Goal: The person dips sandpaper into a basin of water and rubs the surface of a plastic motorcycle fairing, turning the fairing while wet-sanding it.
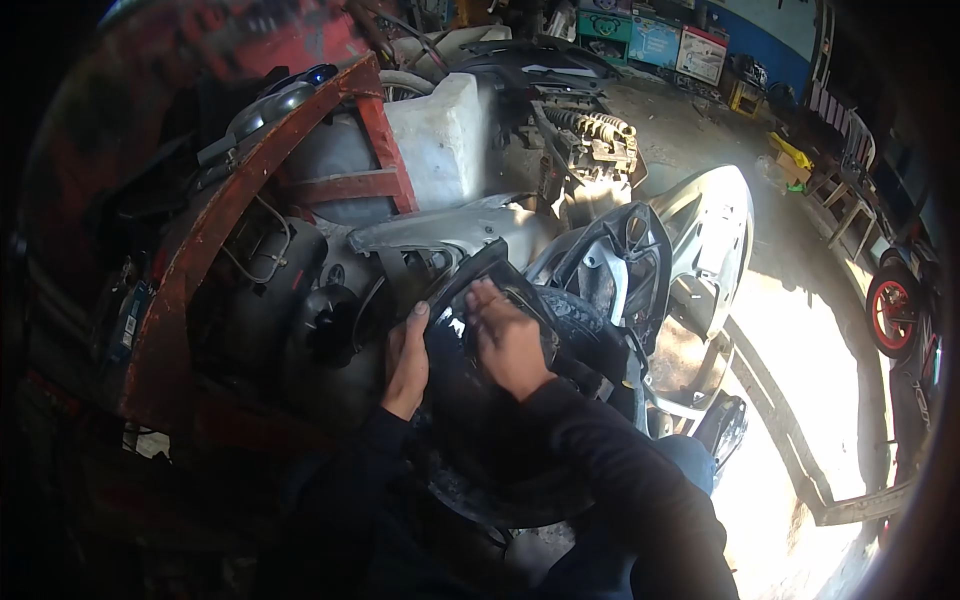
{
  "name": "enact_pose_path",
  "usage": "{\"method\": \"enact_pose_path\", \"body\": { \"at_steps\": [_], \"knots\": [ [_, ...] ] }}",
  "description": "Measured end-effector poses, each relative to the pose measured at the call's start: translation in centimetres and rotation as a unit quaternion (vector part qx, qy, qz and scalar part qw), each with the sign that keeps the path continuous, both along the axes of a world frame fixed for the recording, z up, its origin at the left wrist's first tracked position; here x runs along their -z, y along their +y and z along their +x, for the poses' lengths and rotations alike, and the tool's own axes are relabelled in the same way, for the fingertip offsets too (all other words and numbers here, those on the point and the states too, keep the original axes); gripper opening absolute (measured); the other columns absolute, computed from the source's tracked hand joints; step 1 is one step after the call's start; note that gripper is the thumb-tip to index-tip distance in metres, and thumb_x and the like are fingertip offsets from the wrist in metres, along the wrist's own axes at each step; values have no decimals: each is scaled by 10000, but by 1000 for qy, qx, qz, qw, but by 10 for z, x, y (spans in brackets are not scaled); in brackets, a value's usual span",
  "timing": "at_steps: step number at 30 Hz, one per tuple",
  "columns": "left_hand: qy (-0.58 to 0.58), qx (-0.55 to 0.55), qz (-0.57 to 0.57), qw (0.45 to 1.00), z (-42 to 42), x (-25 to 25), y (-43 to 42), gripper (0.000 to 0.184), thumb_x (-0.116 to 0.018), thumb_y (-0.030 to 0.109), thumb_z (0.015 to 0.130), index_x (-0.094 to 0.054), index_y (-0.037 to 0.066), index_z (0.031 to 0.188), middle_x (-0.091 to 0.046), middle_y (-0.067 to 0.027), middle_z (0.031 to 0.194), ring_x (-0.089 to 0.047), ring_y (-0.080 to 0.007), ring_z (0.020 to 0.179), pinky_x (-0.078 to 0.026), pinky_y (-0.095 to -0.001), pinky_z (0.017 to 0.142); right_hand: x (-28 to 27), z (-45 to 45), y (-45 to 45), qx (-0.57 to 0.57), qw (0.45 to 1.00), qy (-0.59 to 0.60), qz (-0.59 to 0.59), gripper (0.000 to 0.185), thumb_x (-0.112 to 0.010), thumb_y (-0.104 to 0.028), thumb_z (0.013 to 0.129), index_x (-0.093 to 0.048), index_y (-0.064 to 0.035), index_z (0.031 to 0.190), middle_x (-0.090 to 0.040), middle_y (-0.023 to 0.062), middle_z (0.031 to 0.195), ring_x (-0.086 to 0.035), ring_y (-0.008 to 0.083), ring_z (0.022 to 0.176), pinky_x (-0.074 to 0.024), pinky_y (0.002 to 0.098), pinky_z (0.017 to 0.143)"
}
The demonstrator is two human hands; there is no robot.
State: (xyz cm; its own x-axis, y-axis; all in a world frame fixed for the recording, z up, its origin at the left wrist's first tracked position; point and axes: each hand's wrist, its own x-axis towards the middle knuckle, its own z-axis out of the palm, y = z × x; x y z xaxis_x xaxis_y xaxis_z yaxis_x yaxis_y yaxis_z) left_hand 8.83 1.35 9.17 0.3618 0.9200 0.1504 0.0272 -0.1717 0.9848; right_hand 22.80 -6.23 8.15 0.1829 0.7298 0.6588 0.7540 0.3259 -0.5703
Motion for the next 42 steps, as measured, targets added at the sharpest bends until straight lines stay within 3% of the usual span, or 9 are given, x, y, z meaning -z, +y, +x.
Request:
{"method": "enact_pose_path", "body": {
  "at_steps": [5,9,13,16,19,24,27,32,42],
  "knots": [
    [4,17,-33,999,1,8,6,623,-399,473,1015,-630,-104,1062,-682,-243,1012,-607,-271,924,-446,-384,854,3,-20,-16,-134,984,-121,-10,335,-565,60,832,-628,83,1160,-601,263,1260,-536,412,1258,-440,419,1072],
    [2,-12,18,1000,4,-1,0,606,-416,468,1013,-632,-98,989,-678,-208,921,-601,-265,871,-449,-388,823,-3,-5,0,34,996,79,-12,408,-566,84,783,-612,80,1188,-613,243,1249,-533,397,1271,-413,443,1103],
    [-8,20,-67,997,1,0,3,610,-446,489,1005,-614,-93,931,-637,-149,834,-573,-204,827,-446,-365,785,-8,-9,-12,-134,980,-149,15,299,-594,42,821,-643,93,1112,-638,253,1191,-581,386,1206,-457,426,1054],
    [-30,-12,-31,999,3,2,-3,596,-454,502,1002,-565,-51,810,-563,-78,750,-512,-165,733,-418,-354,679,-4,11,6,24,998,63,-17,355,-615,31,785,-653,74,1135,-652,231,1173,-580,367,1221,-451,426,1072],
    [-21,1,-84,996,0,4,3,603,-457,499,1001,-616,-71,886,-628,-113,812,-559,-185,775,-444,-348,718,-1,-22,-19,-170,978,-124,10,301,-606,18,850,-638,81,1143,-640,267,1172,-596,382,1184,-473,418,1045],
    [1,-11,-46,999,-1,5,3,598,-459,485,1004,-658,-77,1050,-676,-153,902,-630,-211,871,-479,-339,801,6,-1,7,35,999,-2,18,357,-614,43,756,-661,69,1110,-643,227,1200,-581,355,1221,-452,417,1069],
    [-34,-14,-73,997,2,0,-2,603,-449,478,1005,-653,-88,1031,-685,-183,932,-638,-234,894,-472,-360,842,2,-25,-21,-151,981,-121,13,297,-588,46,773,-651,88,1060,-662,219,1142,-606,361,1181,-479,421,1033],
    [3,-32,-10,999,-1,12,1,597,-441,474,1005,-649,-81,939,-646,-172,825,-584,-225,809,-443,-373,767,6,1,6,49,997,-60,7,281,-580,-9,820,-641,99,1071,-642,277,1143,-624,391,1122,-501,403,991],
    [-12,-56,9,998,-3,17,2,629,-449,506,991,-649,-86,920,-662,-181,824,-555,-238,768,-433,-389,747,7,-20,-25,-101,982,-156,20,290,-585,37,808,-641,94,1087,-624,285,1176,-613,414,1126,-495,405,1008]
  ]
}}
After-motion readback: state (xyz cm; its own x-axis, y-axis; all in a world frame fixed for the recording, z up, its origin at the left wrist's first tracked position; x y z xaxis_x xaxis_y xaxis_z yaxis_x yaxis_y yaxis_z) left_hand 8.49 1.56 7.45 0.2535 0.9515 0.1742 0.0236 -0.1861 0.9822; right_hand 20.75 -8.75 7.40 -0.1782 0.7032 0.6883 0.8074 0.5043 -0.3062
